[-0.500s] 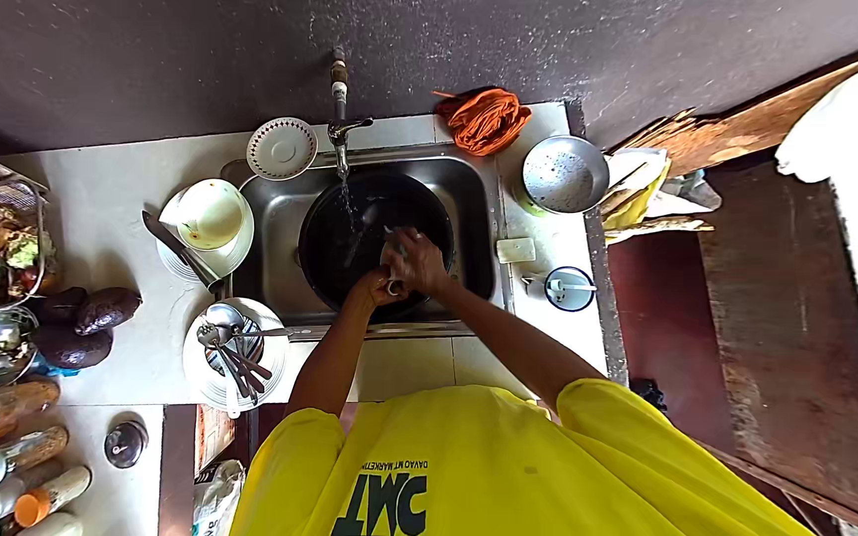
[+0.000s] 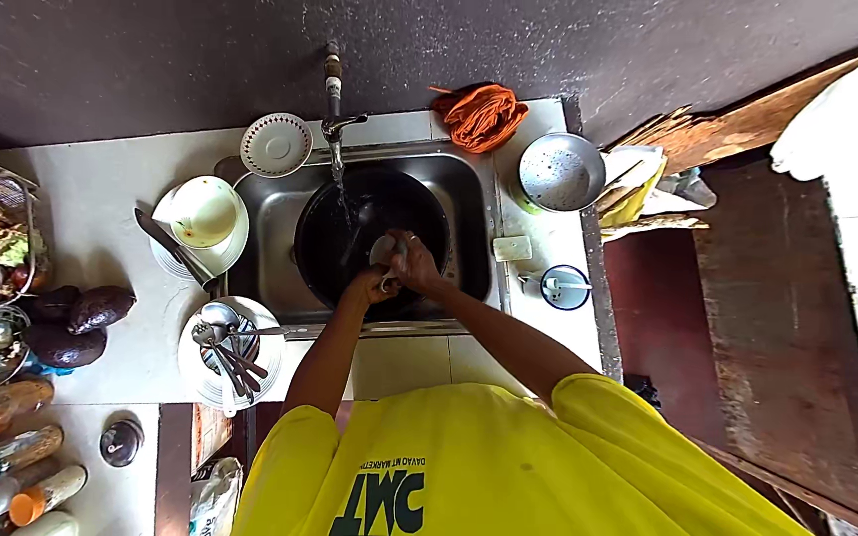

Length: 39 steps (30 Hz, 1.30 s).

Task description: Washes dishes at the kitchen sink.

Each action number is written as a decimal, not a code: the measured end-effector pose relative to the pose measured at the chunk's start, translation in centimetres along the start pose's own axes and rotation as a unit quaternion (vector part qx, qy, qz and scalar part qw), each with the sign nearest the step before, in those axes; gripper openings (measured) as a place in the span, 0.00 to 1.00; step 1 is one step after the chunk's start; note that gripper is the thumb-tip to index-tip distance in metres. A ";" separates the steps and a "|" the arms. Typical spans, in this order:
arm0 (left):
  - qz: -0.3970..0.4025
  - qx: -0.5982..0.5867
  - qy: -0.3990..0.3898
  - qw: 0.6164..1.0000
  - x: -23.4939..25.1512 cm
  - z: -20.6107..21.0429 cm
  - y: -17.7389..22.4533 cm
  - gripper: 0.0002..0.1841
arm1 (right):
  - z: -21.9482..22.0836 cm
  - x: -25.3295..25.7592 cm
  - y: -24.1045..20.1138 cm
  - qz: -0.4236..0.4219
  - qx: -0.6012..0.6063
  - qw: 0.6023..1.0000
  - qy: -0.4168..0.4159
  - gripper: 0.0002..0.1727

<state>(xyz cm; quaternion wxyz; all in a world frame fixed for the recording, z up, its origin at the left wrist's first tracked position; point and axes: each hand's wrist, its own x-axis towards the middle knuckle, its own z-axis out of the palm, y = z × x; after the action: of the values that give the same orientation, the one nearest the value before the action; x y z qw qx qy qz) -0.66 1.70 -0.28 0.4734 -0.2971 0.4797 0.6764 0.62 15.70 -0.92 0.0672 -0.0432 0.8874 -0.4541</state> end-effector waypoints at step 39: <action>0.063 0.516 0.173 0.837 -0.8 -1.4 5.8 0.25 | 0.4 1.9 0.5 -0.208 -0.354 0.880 -0.240 0.17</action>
<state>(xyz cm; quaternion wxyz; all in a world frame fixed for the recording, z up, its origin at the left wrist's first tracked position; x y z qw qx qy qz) -5.85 -0.41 2.02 0.4237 -0.0914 0.8510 0.2965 -1.21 15.35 -1.71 0.1622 -0.3554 0.9162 -0.0893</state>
